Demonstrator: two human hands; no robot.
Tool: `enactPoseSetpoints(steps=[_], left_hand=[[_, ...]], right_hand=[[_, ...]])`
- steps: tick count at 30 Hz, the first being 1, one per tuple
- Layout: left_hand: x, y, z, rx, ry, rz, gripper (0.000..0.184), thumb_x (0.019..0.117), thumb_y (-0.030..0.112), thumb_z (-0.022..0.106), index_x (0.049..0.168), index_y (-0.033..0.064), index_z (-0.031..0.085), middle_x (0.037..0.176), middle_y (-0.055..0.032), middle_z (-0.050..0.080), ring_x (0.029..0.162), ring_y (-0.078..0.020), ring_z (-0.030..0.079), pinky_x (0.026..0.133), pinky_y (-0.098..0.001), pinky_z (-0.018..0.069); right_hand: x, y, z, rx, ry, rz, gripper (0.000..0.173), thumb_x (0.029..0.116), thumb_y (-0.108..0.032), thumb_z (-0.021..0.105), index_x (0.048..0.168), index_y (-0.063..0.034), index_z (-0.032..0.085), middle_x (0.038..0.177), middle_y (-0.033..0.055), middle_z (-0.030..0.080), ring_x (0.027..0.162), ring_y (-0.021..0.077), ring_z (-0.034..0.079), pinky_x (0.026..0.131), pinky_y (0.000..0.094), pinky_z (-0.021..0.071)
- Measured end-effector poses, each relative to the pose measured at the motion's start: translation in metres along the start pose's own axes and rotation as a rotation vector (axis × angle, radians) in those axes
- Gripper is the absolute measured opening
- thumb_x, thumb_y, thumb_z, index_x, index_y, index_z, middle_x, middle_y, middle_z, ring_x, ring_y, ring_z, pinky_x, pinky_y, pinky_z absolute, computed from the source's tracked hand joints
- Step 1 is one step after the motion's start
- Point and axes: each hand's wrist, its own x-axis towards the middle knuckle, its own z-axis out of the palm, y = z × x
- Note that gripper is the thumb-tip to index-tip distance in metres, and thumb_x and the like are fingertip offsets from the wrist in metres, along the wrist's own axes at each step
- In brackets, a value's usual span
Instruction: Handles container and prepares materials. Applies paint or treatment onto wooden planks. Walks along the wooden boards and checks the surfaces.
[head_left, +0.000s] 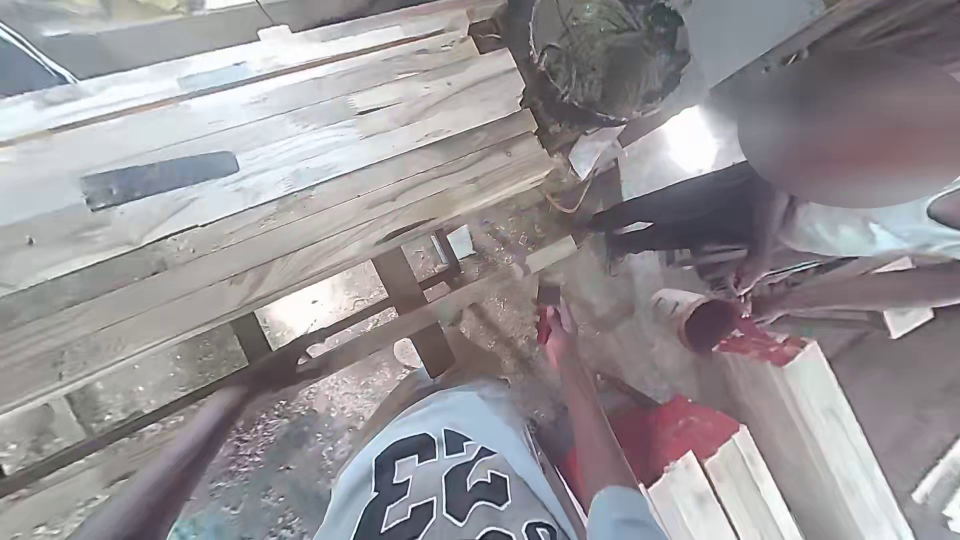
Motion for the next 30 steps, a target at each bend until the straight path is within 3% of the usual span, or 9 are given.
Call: enactPoseSetpoints(steps=[2,6,8,11,14,18,21,24,30], left_hand=[[0.011,0.004,-0.005,-0.033,-0.104,-0.048,0.086,0.086,0.051,0.08,0.157,0.0219,0.04,0.136,-0.0185,0.063,0.108,-0.0382,0.068,0.094,-0.061,0.0535],[0.025,0.004,0.008,-0.011,-0.266,-0.106,0.055,0.0964,0.042,0.071,0.136,0.0055,0.062,0.126,-0.0194,0.068,0.119,-0.033,0.065,0.108,-0.0549,0.0481],[0.025,0.027,0.007,-0.015,-0.277,-0.209,0.044,0.0995,0.04,0.067,0.125,0.0038,0.068,0.112,-0.0147,0.073,0.106,-0.0275,0.07,0.102,-0.0514,0.0515],[0.024,0.032,0.009,0.011,-0.316,-0.29,0.045,0.1023,0.04,0.063,0.121,-0.0002,0.068,0.098,-0.016,0.073,0.087,-0.0276,0.072,0.091,-0.0505,0.0561],[0.025,0.023,0.009,0.062,-0.294,-0.267,0.05,0.1008,0.044,0.064,0.124,-0.0004,0.067,0.101,-0.0196,0.072,0.09,-0.0315,0.07,0.091,-0.0536,0.055],[0.008,0.042,0.012,0.113,-0.209,-0.254,0.059,0.0969,0.058,0.063,0.126,0.0064,0.068,0.108,-0.0181,0.073,0.099,-0.0322,0.071,0.096,-0.0562,0.0537],[0.011,0.037,0.016,0.146,-0.157,-0.237,0.063,0.095,0.065,0.06,0.122,0.009,0.069,0.1,-0.015,0.074,0.09,-0.0294,0.072,0.087,-0.0544,0.0571],[0.009,0.018,0.027,0.24,-0.132,-0.201,0.066,0.0946,0.07,0.055,0.123,0.0118,0.068,0.104,-0.0143,0.073,0.095,-0.0302,0.072,0.089,-0.0567,0.056],[0.005,0.027,0.028,0.377,-0.066,-0.159,0.081,0.0884,0.081,0.052,0.123,0.0093,0.068,0.107,-0.0183,0.073,0.102,-0.037,0.07,0.09,-0.0615,0.0546]], right_hand=[[0.027,0.008,0.016,-0.136,0.079,-0.125,0.054,0.1052,-0.011,0.05,0.155,0.0038,0.035,0.135,0.0222,0.061,0.107,0.0242,0.07,0.087,0.0391,0.0614],[0.049,0.033,0.044,-0.502,0.249,-0.273,0.05,0.1027,-0.005,0.052,0.152,0.0015,0.044,0.135,0.0274,0.056,0.109,0.0284,0.068,0.092,0.0384,0.0604],[0.045,0.041,0.06,-0.647,0.329,-0.222,0.05,0.102,-0.005,0.054,0.151,-0.004,0.048,0.139,0.0319,0.052,0.115,0.0373,0.062,0.094,0.0438,0.0571],[0.024,0.054,0.062,-0.884,0.349,-0.017,0.05,0.1036,-0.009,0.053,0.153,-0.0174,0.05,0.142,0.0297,0.048,0.099,0.0365,0.069,0.079,0.0445,0.0616],[0.003,0.044,0.049,-1.045,0.252,0.177,0.055,0.1017,-0.011,0.054,0.155,-0.0189,0.044,0.148,0.0292,0.044,0.095,0.0378,0.071,0.08,0.049,0.0609],[0.002,-0.017,0.031,-0.936,0.282,0.089,0.048,0.1031,-0.012,0.053,0.151,-0.005,0.05,0.142,0.0321,0.052,0.123,0.0443,0.059,0.103,0.0524,0.0509],[0.044,-0.075,0.024,-0.948,0.202,0.155,0.046,0.1011,-0.011,0.057,0.147,-0.0071,0.054,0.129,0.0283,0.062,0.109,0.039,0.068,0.095,0.0525,0.0572],[0.063,-0.086,0.032,-0.957,0.152,0.261,0.038,0.0983,-0.013,0.061,0.135,-0.004,0.062,0.115,0.0255,0.07,0.096,0.0389,0.072,0.087,0.0587,0.0575],[-0.01,-0.076,0.106,-0.892,-0.007,0.422,0.036,0.1004,-0.013,0.056,0.134,-0.0023,0.062,0.111,0.0207,0.07,0.084,0.0265,0.073,0.079,0.0438,0.0612]])
